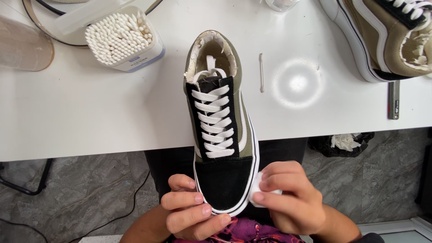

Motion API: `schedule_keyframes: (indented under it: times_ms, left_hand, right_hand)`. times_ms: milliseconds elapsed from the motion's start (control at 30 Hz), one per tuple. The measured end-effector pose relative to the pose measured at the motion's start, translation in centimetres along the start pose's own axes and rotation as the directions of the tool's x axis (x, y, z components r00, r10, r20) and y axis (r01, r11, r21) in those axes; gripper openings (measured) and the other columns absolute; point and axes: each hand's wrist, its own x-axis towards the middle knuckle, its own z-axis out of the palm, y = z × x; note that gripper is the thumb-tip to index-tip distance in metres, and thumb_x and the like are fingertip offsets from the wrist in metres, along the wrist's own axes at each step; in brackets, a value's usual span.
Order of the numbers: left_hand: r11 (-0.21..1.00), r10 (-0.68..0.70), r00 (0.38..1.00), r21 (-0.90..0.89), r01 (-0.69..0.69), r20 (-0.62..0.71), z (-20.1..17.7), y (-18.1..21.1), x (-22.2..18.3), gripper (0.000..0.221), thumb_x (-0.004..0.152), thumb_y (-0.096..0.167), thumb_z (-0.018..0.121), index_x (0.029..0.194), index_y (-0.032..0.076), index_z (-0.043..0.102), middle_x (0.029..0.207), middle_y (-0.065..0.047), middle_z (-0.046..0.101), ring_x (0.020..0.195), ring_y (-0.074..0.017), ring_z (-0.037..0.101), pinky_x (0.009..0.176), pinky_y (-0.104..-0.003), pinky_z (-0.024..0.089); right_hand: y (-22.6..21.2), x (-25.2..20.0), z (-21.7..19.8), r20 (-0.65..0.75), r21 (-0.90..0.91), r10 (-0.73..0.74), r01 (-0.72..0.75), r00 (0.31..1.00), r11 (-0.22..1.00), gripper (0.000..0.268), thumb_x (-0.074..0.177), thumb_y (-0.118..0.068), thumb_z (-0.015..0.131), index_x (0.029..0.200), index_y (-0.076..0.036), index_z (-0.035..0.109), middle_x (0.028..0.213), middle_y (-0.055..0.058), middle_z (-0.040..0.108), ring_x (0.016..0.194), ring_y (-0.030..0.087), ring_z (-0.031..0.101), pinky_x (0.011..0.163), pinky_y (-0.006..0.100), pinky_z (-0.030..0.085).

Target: Cleaning the white soles and rubber trim of black and green sneakers using cotton swabs, wipes, and cleaning solution.

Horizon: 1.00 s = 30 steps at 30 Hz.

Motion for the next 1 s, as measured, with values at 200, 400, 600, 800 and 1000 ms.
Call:
schedule_keyframes:
  times_ms: [200,400,600,800,1000]
  left_hand:
    - [1.0,-0.023,0.999,-0.013,0.023,0.029,-0.9,0.0,0.0,0.018,0.089,0.024,0.075,0.105,0.031,0.072,0.106,0.008,0.046,0.102,-0.0136,0.046,0.089,-0.034,0.046]
    - [1.0,-0.003,0.973,-0.008,0.005,0.231,-2.7,-0.3,0.8,0.022,0.092,0.02,0.077,0.109,0.032,0.071,0.112,0.007,0.044,0.107,-0.0146,0.045,0.093,-0.033,0.047]
    - [1.0,-0.02,0.97,0.012,0.017,0.242,-2.4,-0.1,0.7,0.025,0.092,0.019,0.08,0.11,0.032,0.07,0.113,0.007,0.044,0.109,-0.0145,0.044,0.094,-0.034,0.046]
    - [1.0,0.004,0.973,0.009,-0.007,0.229,-2.2,-0.2,1.0,0.023,0.092,0.02,0.08,0.11,0.031,0.071,0.112,0.006,0.044,0.108,-0.0153,0.045,0.093,-0.035,0.046]
    - [1.0,0.027,0.973,0.008,-0.029,0.231,-1.7,-0.1,0.9,0.023,0.091,0.02,0.079,0.11,0.031,0.072,0.11,0.006,0.044,0.107,-0.0154,0.045,0.094,-0.035,0.046]
  right_hand:
    - [1.0,-2.6,0.5,0.044,0.861,0.614,-0.342,0.788,0.377,0.023,0.101,0.0,0.061,0.123,0.002,0.068,0.109,0.015,0.061,0.098,0.029,0.064,0.082,0.038,0.055]
    - [1.1,-2.8,0.8,0.191,0.959,0.668,-0.281,0.719,0.028,0.025,0.102,-0.001,0.062,0.126,0.003,0.067,0.109,0.017,0.058,0.098,0.029,0.06,0.082,0.04,0.051]
    - [0.0,-1.3,0.9,-0.031,0.774,0.569,-0.34,0.822,0.534,0.025,0.098,0.002,0.062,0.122,0.0,0.067,0.111,0.015,0.061,0.103,0.027,0.065,0.088,0.036,0.055]
    - [-1.0,0.9,0.5,-0.129,0.111,0.222,-0.209,0.966,0.972,0.029,0.087,0.008,0.07,0.115,-0.001,0.067,0.107,0.01,0.06,0.096,0.022,0.065,0.08,0.029,0.056]
    - [-1.8,0.7,0.7,-0.048,-0.006,0.068,-0.068,0.997,0.998,0.033,0.082,0.005,0.077,0.113,0.001,0.067,0.102,0.01,0.058,0.089,0.023,0.063,0.075,0.032,0.053]
